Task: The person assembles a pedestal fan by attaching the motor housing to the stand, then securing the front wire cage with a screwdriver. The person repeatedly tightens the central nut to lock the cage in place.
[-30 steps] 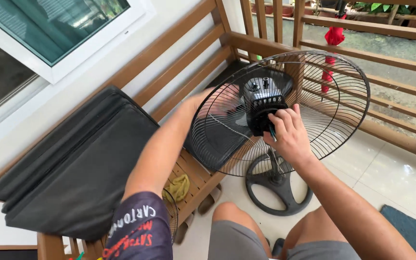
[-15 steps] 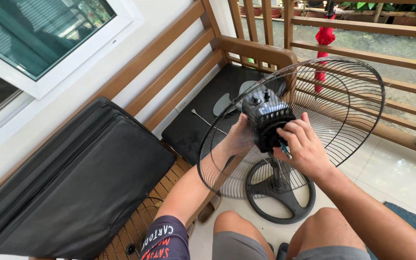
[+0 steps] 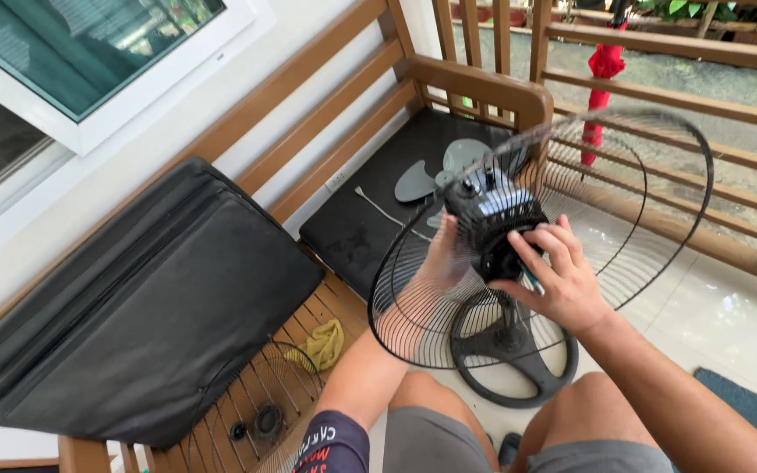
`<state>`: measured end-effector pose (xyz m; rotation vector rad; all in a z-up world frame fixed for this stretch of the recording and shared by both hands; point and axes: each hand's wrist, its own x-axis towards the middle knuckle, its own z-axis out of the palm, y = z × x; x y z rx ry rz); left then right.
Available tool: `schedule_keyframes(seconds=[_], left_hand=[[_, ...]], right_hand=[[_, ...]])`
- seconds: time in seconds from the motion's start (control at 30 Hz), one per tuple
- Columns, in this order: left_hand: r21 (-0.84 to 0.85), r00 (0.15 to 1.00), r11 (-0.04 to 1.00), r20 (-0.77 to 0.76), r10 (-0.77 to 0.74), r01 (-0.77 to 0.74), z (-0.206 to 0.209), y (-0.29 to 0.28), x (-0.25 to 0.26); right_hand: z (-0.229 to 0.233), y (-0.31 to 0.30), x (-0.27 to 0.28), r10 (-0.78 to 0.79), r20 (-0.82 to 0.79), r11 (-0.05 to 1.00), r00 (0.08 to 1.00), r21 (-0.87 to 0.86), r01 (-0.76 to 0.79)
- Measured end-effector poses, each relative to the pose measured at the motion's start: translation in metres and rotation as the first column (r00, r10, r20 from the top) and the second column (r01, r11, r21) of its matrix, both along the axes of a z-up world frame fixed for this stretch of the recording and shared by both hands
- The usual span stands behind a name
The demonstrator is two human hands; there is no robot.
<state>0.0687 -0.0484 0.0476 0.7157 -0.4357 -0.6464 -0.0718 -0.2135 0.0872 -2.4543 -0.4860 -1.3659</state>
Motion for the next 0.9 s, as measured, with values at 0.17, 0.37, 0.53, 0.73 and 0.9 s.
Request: schedule_keyframes(seconds=[0.17, 0.37, 0.53, 0.73, 0.9], left_hand=[[-0.037, 0.999, 0.999, -0.008, -0.038, 0.037, 0.004, 0.000, 0.000], [-0.105, 0.990, 0.986, -0.036, -0.136, 0.131, 0.010, 0.005, -0.001], [-0.032, 0.973, 0.981, -0.121, -0.196, 0.193, 0.006, 0.002, 0.008], [-0.002, 0.989, 0.989, 0.028, -0.148, 0.148, -0.001, 0.005, 0.009], [0.100, 0.999, 0.995, 0.050, -0.016, 0.011, 0.008, 0.012, 0.001]], right_hand=[[-0.009, 0.013, 0.005, -0.070, 0.028, 0.989, 0.997, 0.132, 0.066], [-0.002, -0.005, 0.015, 0.012, -0.016, 0.999, 1.000, 0.033, -0.011], [0.000, -0.003, 0.012, 0.021, 0.008, 0.998, 1.000, 0.061, -0.021], [-0.006, -0.004, 0.010, 0.025, 0.036, 0.998, 0.999, 0.064, -0.027], [-0.004, -0.007, 0.010, 0.071, -0.028, 0.993, 0.997, 0.095, -0.068]])
